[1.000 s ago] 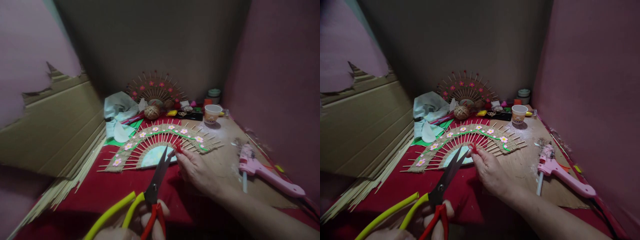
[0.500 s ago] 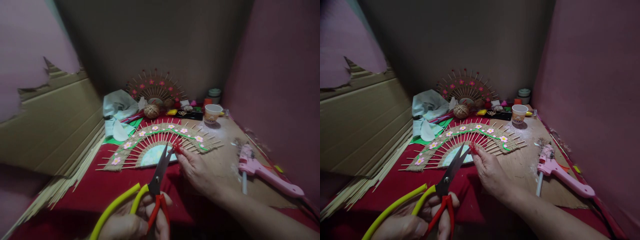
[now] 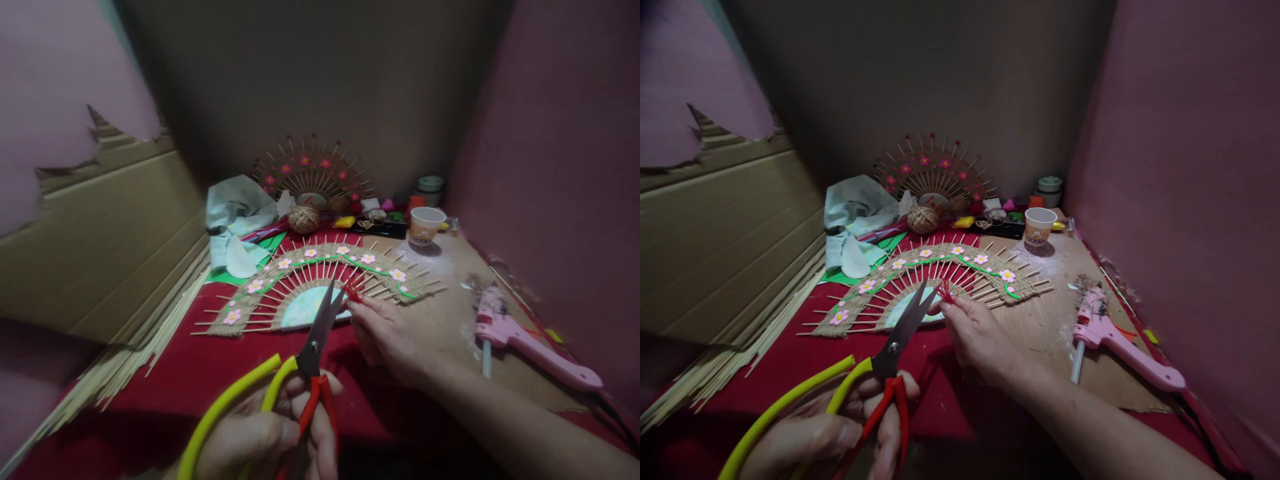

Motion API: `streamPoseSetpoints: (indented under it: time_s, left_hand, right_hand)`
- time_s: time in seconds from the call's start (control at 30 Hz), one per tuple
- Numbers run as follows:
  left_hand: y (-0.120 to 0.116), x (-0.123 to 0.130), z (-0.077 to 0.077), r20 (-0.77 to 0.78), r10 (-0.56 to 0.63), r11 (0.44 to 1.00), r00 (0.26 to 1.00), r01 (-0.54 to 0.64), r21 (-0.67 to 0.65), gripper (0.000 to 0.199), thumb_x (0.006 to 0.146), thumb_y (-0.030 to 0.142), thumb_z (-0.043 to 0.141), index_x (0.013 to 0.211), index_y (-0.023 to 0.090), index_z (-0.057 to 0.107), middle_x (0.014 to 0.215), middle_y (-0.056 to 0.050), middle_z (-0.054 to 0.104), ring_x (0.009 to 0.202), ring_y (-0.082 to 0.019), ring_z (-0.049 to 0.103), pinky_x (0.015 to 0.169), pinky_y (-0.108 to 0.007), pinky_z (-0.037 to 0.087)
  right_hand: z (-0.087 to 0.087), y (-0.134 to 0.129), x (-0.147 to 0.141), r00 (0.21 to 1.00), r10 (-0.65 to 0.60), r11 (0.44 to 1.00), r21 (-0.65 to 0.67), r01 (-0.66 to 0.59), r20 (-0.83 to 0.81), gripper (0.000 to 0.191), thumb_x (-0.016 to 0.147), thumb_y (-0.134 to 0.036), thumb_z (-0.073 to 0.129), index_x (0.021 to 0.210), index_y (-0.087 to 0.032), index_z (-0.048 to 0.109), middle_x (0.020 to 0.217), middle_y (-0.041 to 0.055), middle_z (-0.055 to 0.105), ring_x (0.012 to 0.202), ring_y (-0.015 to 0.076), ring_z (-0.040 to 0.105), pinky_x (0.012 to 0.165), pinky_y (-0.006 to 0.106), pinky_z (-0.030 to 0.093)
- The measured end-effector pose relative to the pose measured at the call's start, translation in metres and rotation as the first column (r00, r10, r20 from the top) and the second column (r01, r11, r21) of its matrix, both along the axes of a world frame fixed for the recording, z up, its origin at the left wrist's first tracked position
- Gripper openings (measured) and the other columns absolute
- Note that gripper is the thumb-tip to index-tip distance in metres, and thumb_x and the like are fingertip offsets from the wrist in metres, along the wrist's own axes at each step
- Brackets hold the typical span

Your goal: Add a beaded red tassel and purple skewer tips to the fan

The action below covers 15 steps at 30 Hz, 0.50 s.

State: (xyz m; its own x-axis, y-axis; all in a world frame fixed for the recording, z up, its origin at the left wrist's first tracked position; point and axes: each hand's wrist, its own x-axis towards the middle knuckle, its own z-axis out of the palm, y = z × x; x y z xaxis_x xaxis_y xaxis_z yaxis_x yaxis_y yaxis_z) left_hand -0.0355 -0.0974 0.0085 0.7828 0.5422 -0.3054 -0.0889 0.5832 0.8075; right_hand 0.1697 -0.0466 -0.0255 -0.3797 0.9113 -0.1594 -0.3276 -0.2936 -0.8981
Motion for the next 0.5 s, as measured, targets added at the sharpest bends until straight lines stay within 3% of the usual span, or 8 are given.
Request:
streamPoseSetpoints:
  time_s: [0.07, 0.17, 0.27, 0.37, 0.5]
  left_hand:
    - [0.001, -0.008, -0.005, -0.017, 0.014, 1.0, 1.0, -0.015, -0.019, 0.045, 0.073, 0.024, 0.057, 0.117, 0.016, 0.058, 0.072, -0.01, 0.07, 0.054, -0.019, 0.064, 0.054, -0.027, 0.047]
    - [0.004, -0.022, -0.011, -0.032, 0.067, 0.996, 0.997, -0.069, -0.057, 0.04, 0.076, 0.026, 0.058, 0.115, 0.015, 0.061, 0.067, -0.009, 0.069, 0.045, -0.013, 0.059, 0.044, -0.02, 0.043]
    - [0.007, -0.031, -0.011, -0.075, 0.097, 0.993, 0.992, -0.102, -0.065, 0.032, 0.078, 0.027, 0.059, 0.105, 0.012, 0.067, 0.063, -0.009, 0.067, 0.044, -0.011, 0.057, 0.042, -0.016, 0.042]
    - [0.01, -0.034, -0.006, -0.018, 0.154, 0.985, 0.988, -0.154, -0.073, 0.037, 0.074, 0.025, 0.06, 0.107, 0.01, 0.066, 0.055, -0.006, 0.063, 0.04, -0.009, 0.054, 0.04, -0.014, 0.04]
    - [0.016, -0.044, -0.006, 0.061, 0.126, 0.991, 0.99, -0.122, -0.062, 0.037, 0.075, 0.027, 0.051, 0.101, 0.005, 0.067, 0.042, -0.004, 0.055, 0.028, -0.007, 0.04, 0.031, -0.015, 0.032]
  right_hand:
    - [0.0, 0.001, 0.002, 0.998, -0.003, 0.998, -0.06, -0.001, -0.069, 0.021, 0.086, -0.041, 0.05, 0.081, -0.021, 0.053, 0.041, -0.0111, 0.026, 0.035, 0.0053, 0.011, 0.031, 0.017, 0.01]
    - [0.005, 0.003, 0.007, 0.981, 0.095, 0.985, -0.127, -0.117, -0.17, 0.022, 0.087, -0.04, 0.049, 0.088, -0.019, 0.056, 0.042, -0.0119, 0.022, 0.038, 0.005, 0.006, 0.034, 0.017, 0.009]
    - [0.008, 0.003, 0.01, 0.972, 0.131, 0.976, -0.146, -0.161, -0.197, 0.025, 0.087, -0.041, 0.049, 0.09, -0.018, 0.057, 0.043, -0.0116, 0.021, 0.04, 0.005, 0.005, 0.035, 0.017, 0.008]
    - [0.009, 0.002, 0.011, 0.97, 0.141, 0.974, -0.149, -0.172, -0.198, 0.024, 0.087, -0.04, 0.049, 0.087, -0.017, 0.058, 0.043, -0.0114, 0.021, 0.04, 0.005, 0.005, 0.035, 0.017, 0.008]
    - [0.01, 0.002, 0.012, 0.954, 0.204, 0.953, -0.178, -0.245, -0.218, 0.024, 0.089, -0.037, 0.048, 0.084, -0.016, 0.058, 0.043, -0.0109, 0.021, 0.039, 0.005, 0.006, 0.034, 0.017, 0.009]
